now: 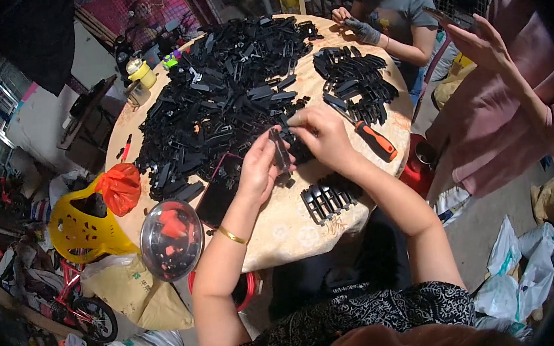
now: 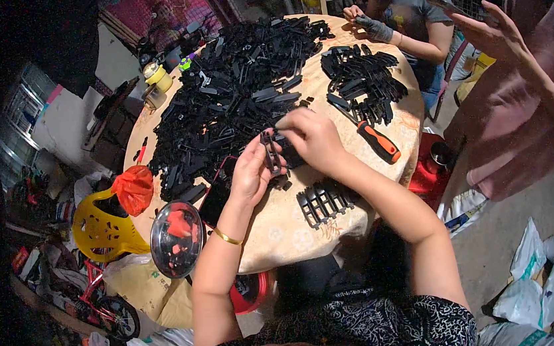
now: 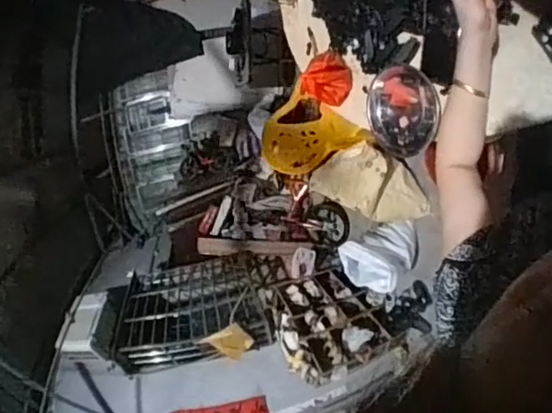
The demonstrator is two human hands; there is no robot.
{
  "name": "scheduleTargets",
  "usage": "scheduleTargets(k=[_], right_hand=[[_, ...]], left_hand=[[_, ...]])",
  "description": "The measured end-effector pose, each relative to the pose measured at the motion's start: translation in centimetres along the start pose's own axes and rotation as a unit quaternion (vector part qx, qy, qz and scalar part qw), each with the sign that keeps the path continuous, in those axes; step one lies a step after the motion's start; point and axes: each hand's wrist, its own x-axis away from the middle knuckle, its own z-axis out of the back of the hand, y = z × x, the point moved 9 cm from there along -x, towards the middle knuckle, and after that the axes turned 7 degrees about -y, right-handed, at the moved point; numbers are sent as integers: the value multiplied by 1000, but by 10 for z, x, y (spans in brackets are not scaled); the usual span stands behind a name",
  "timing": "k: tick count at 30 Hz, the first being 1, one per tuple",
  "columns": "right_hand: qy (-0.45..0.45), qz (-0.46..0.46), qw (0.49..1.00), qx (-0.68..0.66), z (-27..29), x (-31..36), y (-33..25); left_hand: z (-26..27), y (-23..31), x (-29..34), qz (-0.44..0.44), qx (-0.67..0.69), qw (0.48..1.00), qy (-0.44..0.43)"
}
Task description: The person assembles a track by connecting black plastic links together by hand, then uses a thin metal tool to press pins into the joints of the track.
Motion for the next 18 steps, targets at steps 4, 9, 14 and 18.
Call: scheduleTargets(k=[4,9,14,18], right_hand=[[-13,-14,999,-33,-4,6,-11],[-39,45,996,65,-7,13,-22],[-98,60,991,74,-13,11,-30],[-149,76,984,63,-16,13,-38]], left_hand=[[-10,-2,2,10,-14,1000,0],[-13,-4,4,5,-27,1000,-4],[-18,-4,8,19,1,1000,-22],[-13,-7,10,20,52,998,-4]])
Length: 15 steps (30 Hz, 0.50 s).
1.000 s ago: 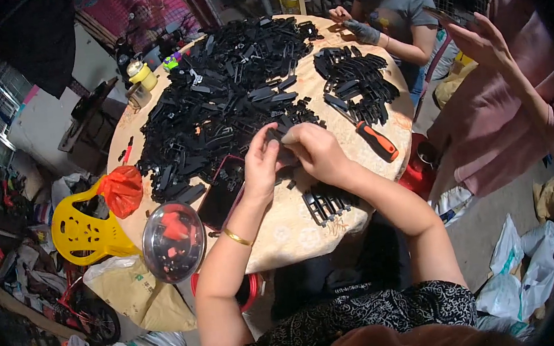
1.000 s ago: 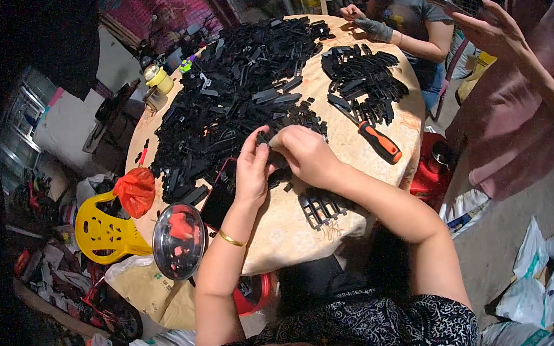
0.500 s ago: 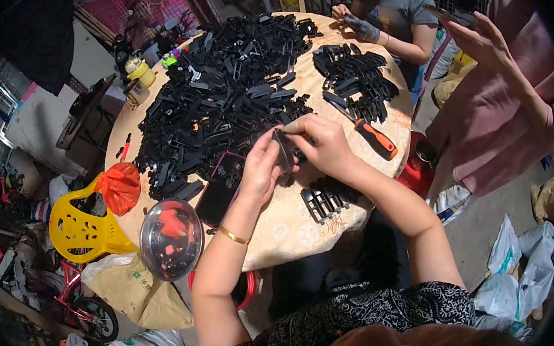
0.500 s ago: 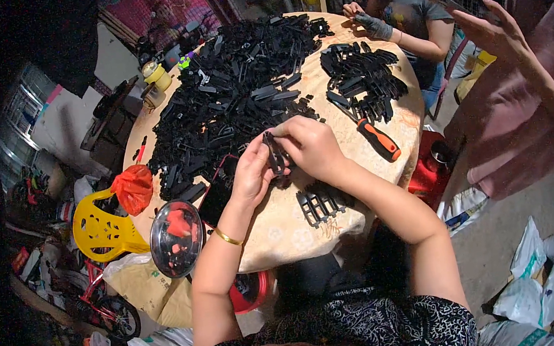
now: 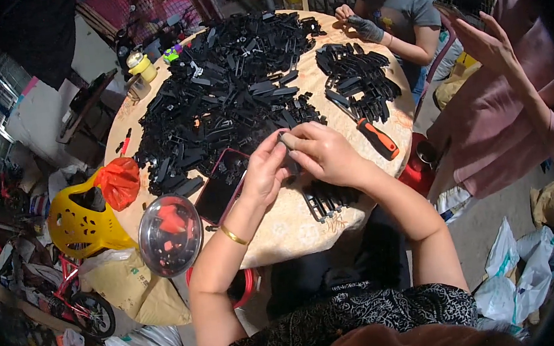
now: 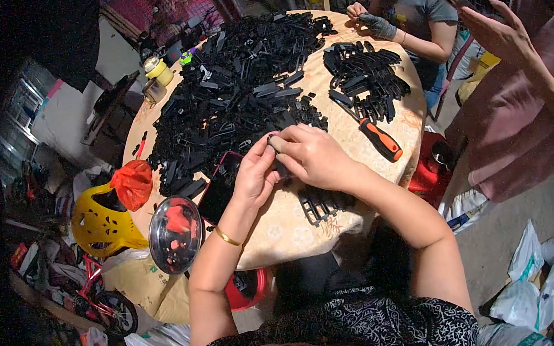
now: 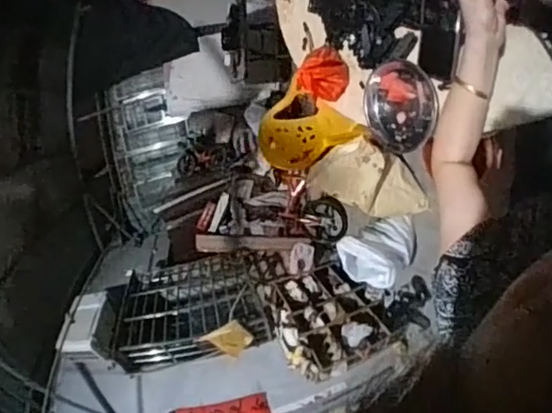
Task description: The person assembles a track by connecting black plastic links together by hand, then uses a thin metal tool to press pins into the joints of the track.
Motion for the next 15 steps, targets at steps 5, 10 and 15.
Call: scheduleTargets(k=[5,10,15], right_hand=[[-3,-89,996,-2,5,11,6],[77,-230,967,-74,41,38,42],[-109,-315,941,54,54,84,58]], left_hand=[[-10,-3,-3,-5,-11,999,35],[-12,38,-15,-149,-459,874,64],[63,94,-6,-122,-810,524,234]])
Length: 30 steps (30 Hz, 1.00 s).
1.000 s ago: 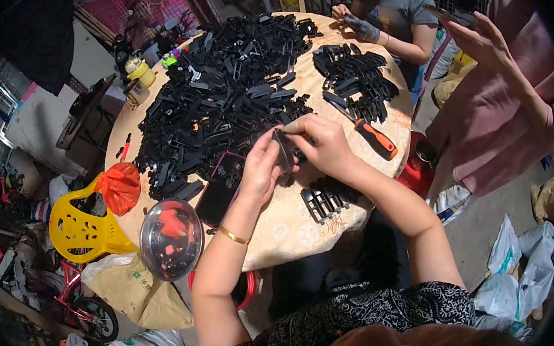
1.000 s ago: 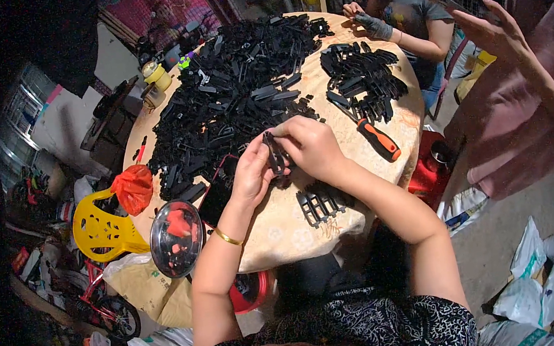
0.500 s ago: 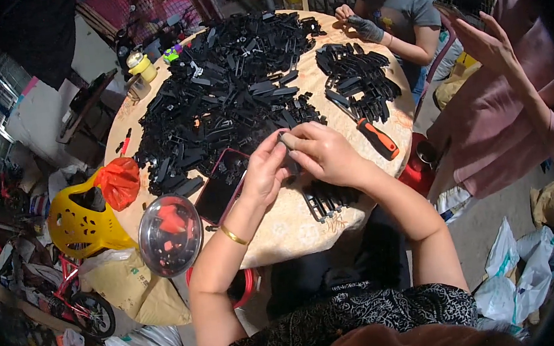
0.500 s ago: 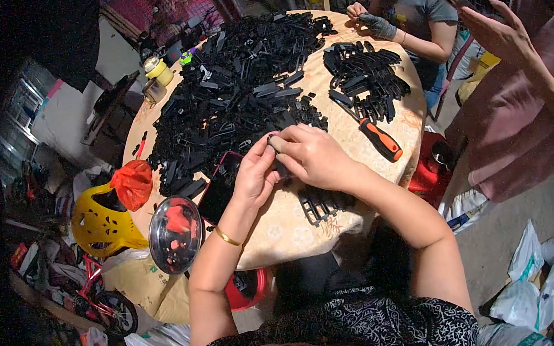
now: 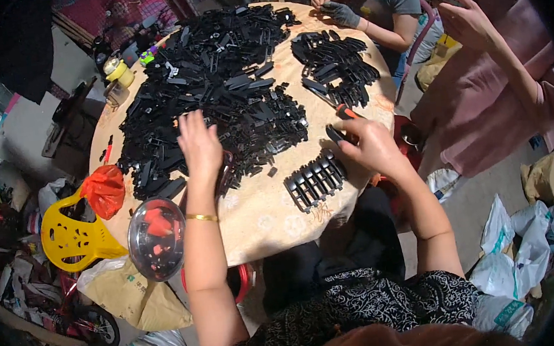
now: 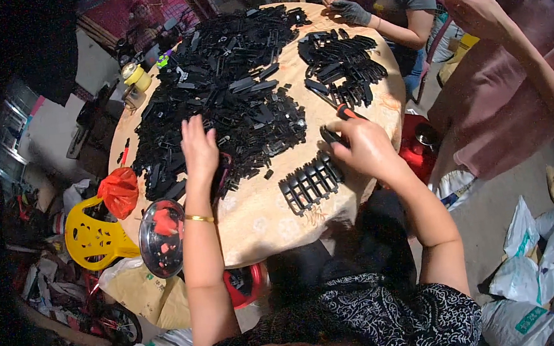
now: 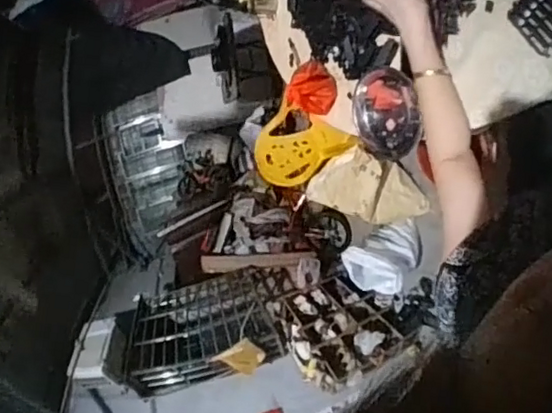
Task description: The person assembles a track by connecting black plastic links together by hand, then uses a thin metal tool to press pins into the joints of the track.
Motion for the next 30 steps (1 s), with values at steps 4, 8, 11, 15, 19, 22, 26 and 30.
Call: scheduleTargets(k=[4,8,11,15,19,22,26,30], right_hand=[[-16,2,999,38,-23,24,12],[-23,40,999,19,-32,22,3],[-26,59,998,21,-29,10,9],[43,92,995,-19,-24,-38,8],[18,67,997,33,-55,-89,36],[-65,44,994,78,-82,-110,45],[-46,49,998,6,-78,-107,49],[-19,30,998,-59,-65,-100,41]], left_hand=[[-24,-26,4,95,-35,989,-106],[-20,-24,4,85,-77,989,-92],[-14,-17,2,92,-87,989,-80],[-10,-20,2,113,-86,988,-62],[-7,-20,1,94,-37,994,-51],[6,-12,5,57,-27,998,-5],[31,9,6,44,74,992,89],[37,33,10,1,201,974,103]])
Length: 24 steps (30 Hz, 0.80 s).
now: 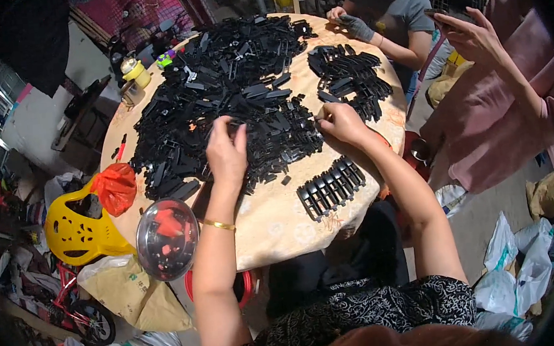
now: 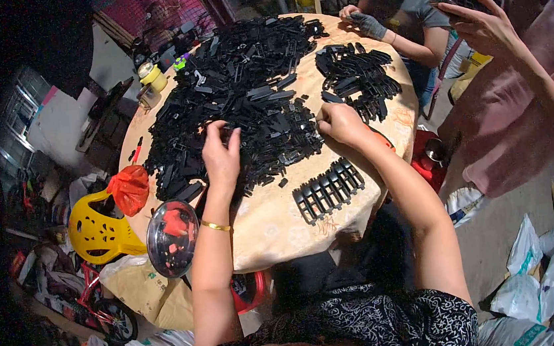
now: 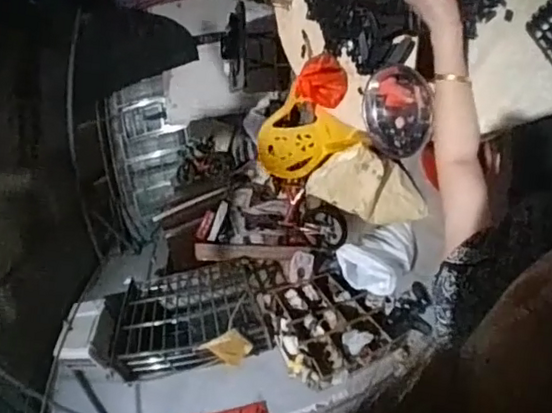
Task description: The person assembles a track by connecting black plastic links together by hand, then uses a thin metal tool to press pins into the joints of the track.
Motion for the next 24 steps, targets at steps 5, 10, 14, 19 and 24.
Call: scheduleTargets(k=[5,10,14,19,24], right_hand=[[110,39,987,-110,27,18,-30],[138,134,959,-206,35,49,-103],[151,175,957,-176,30,55,-111],[175,195,946,-192,27,58,-105],[204,197,939,-195,29,62,-107]], left_hand=[[-40,10,13,50,172,975,-132],[-86,21,55,226,459,797,-321],[-94,31,72,288,641,646,-298],[-91,36,71,268,692,600,-300],[-91,43,72,240,706,589,-312]])
